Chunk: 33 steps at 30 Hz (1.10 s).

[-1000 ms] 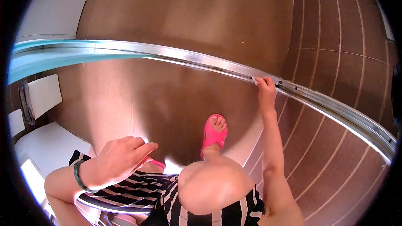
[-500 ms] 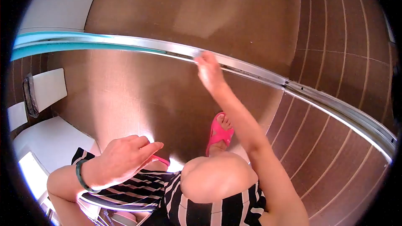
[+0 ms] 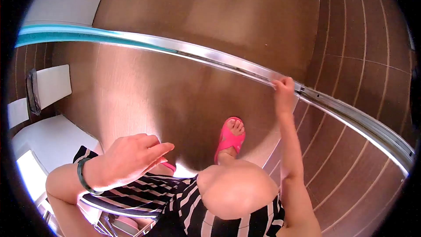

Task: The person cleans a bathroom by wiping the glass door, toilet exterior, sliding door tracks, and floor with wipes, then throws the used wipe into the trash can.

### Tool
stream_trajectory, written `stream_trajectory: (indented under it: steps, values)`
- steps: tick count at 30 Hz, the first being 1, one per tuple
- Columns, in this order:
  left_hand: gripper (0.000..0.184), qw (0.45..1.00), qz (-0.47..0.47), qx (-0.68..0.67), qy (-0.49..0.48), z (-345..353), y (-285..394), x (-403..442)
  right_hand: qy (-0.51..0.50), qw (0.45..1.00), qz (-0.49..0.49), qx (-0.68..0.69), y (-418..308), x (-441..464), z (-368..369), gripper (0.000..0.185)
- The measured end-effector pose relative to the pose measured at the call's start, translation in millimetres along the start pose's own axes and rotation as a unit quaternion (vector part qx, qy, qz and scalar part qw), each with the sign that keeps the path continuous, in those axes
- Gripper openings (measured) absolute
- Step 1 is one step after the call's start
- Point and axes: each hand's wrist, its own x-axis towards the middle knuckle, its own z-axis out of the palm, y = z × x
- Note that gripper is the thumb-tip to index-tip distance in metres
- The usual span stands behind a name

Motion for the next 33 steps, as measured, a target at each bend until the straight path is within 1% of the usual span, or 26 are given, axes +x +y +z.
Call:
stream_trajectory:
  steps: [3,4,6,9,11,13,16,17,18,19,20,21,22,24,26,27,28,29,30,31,32,33]
  values:
    - [0.033,1.000,0.009,-0.016,-0.018,-2,-1,0,0.028,0.999,-0.025,-0.006,11,-2,2,0.011]
    - [0.033,1.000,0.014,-0.017,-0.014,0,-3,-1,0.026,0.999,-0.024,-0.006,9,-3,5,0.011]
    - [0.032,1.000,0.019,-0.020,-0.011,0,-3,-2,0.054,0.998,-0.011,0.028,4,-2,7,0.009]
    - [0.030,0.998,0.022,-0.042,-0.035,-6,-4,-1,0.040,0.999,0.007,0.031,-11,-1,9,0.011]
    - [0.031,0.998,0.014,-0.056,-0.039,-7,-5,1,0.045,0.995,-0.052,0.074,-25,8,37,0.013]
    - [0.031,0.998,0.014,-0.060,-0.031,-9,-4,1,0.050,0.985,-0.093,0.137,-66,17,62,0.020]
    - [0.031,0.998,0.014,-0.061,-0.020,-12,-2,1,0.047,0.967,-0.189,0.163,-128,31,100,0.017]
    - [0.031,0.998,0.011,-0.061,-0.019,-11,-1,1,0.110,0.940,-0.228,0.229,-148,39,121,0.008]
    - [0.031,0.998,0.012,-0.061,-0.020,-11,-1,1,0.010,0.906,-0.117,0.407,-169,43,145,0.006]
    - [0.031,0.998,0.008,-0.061,-0.015,-10,0,1,-0.043,0.821,0.021,0.569,-190,46,168,0.006]
    - [0.031,0.998,0.004,-0.061,-0.009,-9,2,1,0.034,0.901,-0.128,0.412,-211,54,168,0.005]
    - [0.031,0.998,0.003,-0.060,-0.011,-7,3,2,0.108,0.929,-0.269,0.231,-226,56,166,0.004]
    - [0.031,0.998,0.006,-0.059,-0.004,-5,5,4,0.078,0.945,-0.253,0.193,-235,55,162,0.002]
    - [0.031,0.999,0.010,-0.052,0.004,-5,10,7,0.023,0.950,-0.221,0.219,-227,52,143,0.001]
    - [0.031,0.999,0.004,-0.046,0.003,-9,12,10,0.007,0.962,-0.126,0.241,-200,46,160,0.006]
    - [0.031,0.999,0.002,-0.046,0.003,-9,12,9,-0.037,0.946,-0.027,0.321,-188,38,135,0.010]
    - [0.030,0.999,0.003,-0.031,0.015,-7,10,8,-0.031,0.971,-0.090,0.217,-163,33,105,0.012]
    - [0.030,0.999,0.004,-0.018,0.026,-6,8,8,-0.013,0.982,-0.151,0.112,-140,29,75,0.015]
    - [0.030,0.999,0.002,-0.021,0.027,-6,7,8,0.007,0.984,-0.162,0.078,-97,25,77,0.020]
    - [0.029,0.999,0.006,-0.022,0.026,-6,5,9,-0.021,0.996,-0.081,0.038,-72,18,58,0.024]
    - [0.028,0.999,0.011,-0.022,0.024,-5,3,9,-0.022,0.997,-0.040,0.064,-45,12,40,0.022]
    - [0.028,0.999,0.012,-0.024,0.024,-5,3,9,0.012,0.997,-0.052,0.049,-14,8,31,0.020]
